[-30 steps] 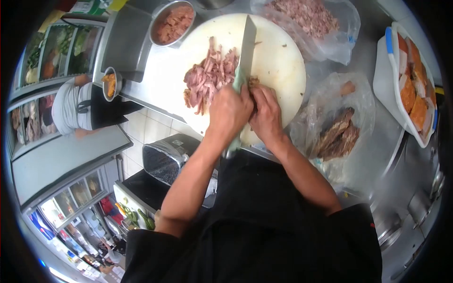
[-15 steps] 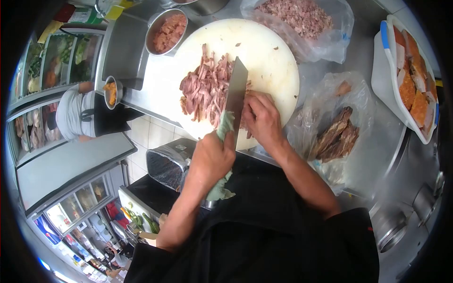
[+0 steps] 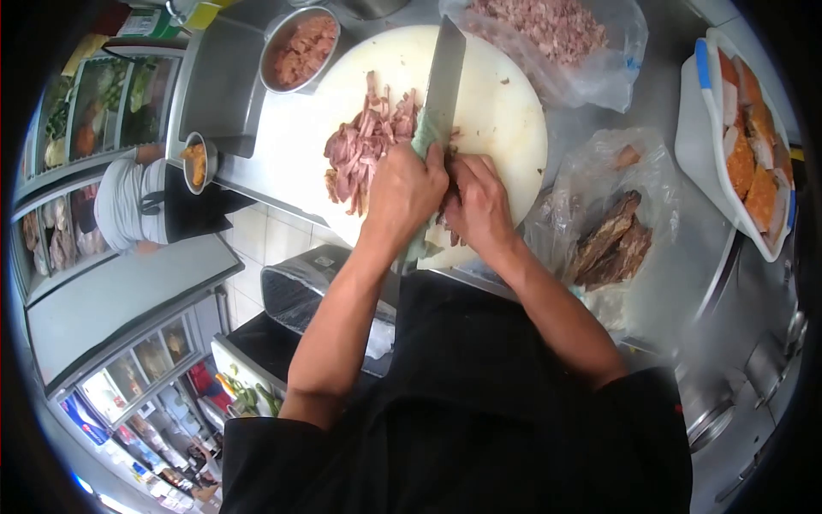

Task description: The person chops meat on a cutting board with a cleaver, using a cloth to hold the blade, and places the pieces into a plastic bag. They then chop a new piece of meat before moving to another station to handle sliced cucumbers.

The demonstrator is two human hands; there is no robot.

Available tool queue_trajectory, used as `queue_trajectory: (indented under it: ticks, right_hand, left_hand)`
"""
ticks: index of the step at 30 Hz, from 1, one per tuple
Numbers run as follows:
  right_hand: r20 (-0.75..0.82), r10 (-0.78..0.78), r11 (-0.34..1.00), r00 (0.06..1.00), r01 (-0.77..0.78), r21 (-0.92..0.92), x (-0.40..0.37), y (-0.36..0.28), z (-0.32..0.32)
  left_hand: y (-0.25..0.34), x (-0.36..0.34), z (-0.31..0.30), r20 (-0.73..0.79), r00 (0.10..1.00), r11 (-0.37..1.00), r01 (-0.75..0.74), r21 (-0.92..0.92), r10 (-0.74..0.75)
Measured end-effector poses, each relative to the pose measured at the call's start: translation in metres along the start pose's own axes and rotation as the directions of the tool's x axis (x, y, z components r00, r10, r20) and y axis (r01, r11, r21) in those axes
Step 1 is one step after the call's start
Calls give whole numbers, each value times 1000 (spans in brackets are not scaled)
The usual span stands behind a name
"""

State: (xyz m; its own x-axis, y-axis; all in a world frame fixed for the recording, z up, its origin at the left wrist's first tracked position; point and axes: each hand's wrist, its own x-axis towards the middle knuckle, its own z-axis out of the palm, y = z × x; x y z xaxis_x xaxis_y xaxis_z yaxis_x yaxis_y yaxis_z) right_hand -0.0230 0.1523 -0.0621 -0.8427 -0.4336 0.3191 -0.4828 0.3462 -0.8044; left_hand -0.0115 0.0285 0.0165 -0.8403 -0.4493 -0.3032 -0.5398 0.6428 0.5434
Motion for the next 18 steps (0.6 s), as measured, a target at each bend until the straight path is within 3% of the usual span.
queue_trajectory:
  ticks: [2,4,6,8,14,16,18]
  right_hand:
    - [0,-5,1000,1000,5,-19,4,2,-4]
    - [50,199,958,979,-205,200,5,3,-12]
    - [76,249,936,965,-261,235,3,3,-18]
    - [5,-5,993,1000,5,118,-1,8,-17]
    - [-5,-70,996,998,70,51,-5,9,-10]
    - [10,-68,997,998,68,37,-3,11,-10]
    - [25,-94,995,995,93,37,-4,5,-8]
  left_hand:
    - [9,6,-13,-20,999,1000,-27,2,27]
    - [7,-4,-30,78,997,1000,21,21,-23]
    - [12,-34,-44,185,979,996,85,17,-87]
    - [-2,-66,-39,192,974,990,109,90,-124]
    - [-24,-98,-1,44,997,997,68,31,-69]
    - [-17,-73,4,13,998,996,57,-74,-56]
    - [-1,-29,8,16,999,999,44,3,-44]
